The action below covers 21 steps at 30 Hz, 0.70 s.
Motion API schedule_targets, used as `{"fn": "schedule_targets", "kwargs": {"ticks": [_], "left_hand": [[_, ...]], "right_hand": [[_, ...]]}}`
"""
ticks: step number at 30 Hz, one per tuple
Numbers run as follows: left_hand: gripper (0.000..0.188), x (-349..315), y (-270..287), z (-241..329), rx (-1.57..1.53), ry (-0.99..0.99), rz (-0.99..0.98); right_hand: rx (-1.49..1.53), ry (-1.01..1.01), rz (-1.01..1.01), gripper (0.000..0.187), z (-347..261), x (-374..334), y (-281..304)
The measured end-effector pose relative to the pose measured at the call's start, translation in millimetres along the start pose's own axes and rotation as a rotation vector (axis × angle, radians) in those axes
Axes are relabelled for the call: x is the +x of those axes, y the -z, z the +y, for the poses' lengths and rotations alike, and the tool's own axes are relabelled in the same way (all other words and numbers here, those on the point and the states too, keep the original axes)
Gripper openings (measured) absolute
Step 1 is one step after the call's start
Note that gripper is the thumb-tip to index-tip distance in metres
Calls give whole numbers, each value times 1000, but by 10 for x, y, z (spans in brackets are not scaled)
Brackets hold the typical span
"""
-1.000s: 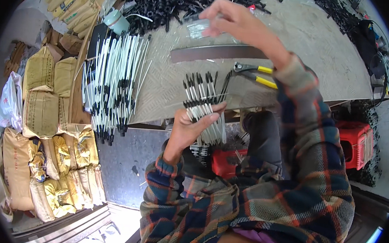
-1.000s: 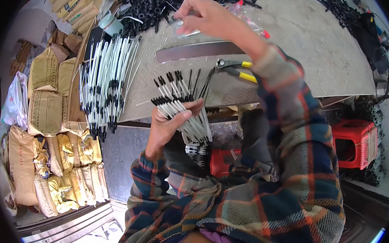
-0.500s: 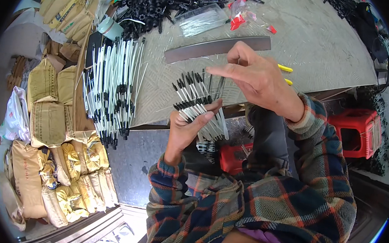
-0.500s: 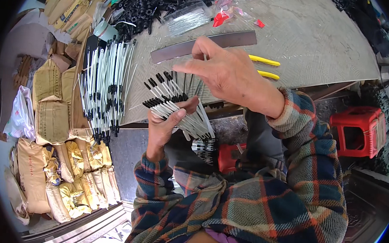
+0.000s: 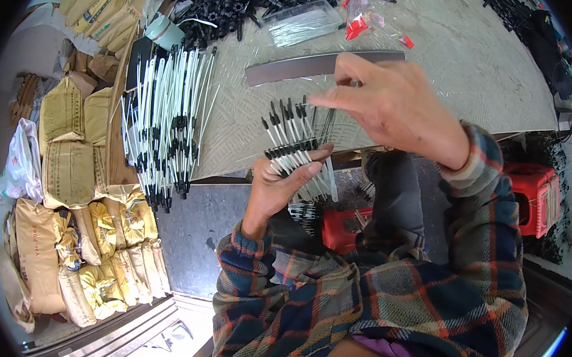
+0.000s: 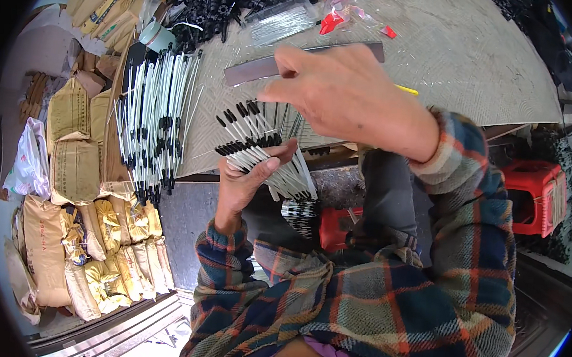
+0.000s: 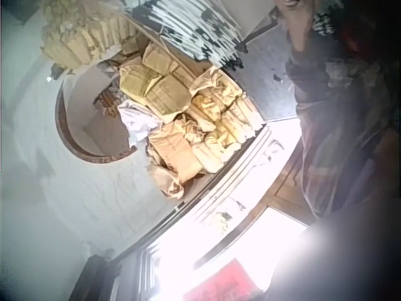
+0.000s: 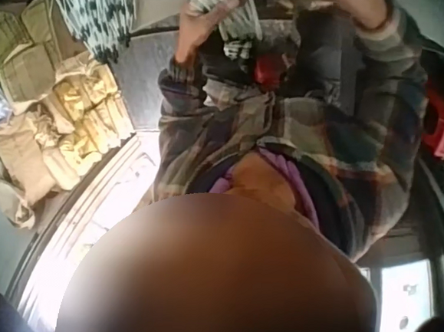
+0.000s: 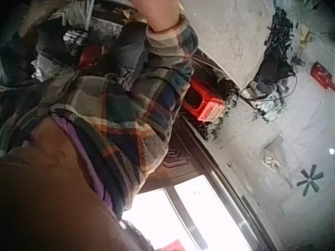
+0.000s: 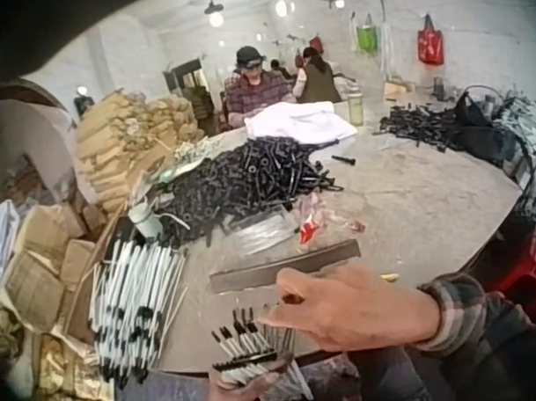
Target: Assembling badminton shuttlecocks by inserting blades into bases and trimming them with pliers.
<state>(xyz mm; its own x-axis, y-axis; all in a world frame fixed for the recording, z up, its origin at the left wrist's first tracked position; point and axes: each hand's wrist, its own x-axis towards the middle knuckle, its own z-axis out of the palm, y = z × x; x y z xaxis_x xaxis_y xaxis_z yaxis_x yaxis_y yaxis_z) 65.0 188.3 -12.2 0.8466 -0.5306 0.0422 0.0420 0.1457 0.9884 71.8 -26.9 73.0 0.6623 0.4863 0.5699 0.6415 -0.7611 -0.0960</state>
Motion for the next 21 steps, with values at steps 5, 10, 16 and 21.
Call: {"fn": "schedule_targets", "kwargs": {"ticks": [5, 10, 16, 21], "left_hand": [[22, 7, -8, -1, 94, 1, -52], [23, -15, -31, 116, 179, 0, -34], [23, 34, -16, 28, 77, -8, -54], [23, 23, 13, 45, 68, -22, -63]], "right_hand": [[-52, 126, -271, 15, 98, 240, 211], [231, 95, -334, 14, 123, 375, 129], [853, -149, -317, 17, 238, 162, -322], [1037, -163, -157, 16, 199, 203, -384]]}}
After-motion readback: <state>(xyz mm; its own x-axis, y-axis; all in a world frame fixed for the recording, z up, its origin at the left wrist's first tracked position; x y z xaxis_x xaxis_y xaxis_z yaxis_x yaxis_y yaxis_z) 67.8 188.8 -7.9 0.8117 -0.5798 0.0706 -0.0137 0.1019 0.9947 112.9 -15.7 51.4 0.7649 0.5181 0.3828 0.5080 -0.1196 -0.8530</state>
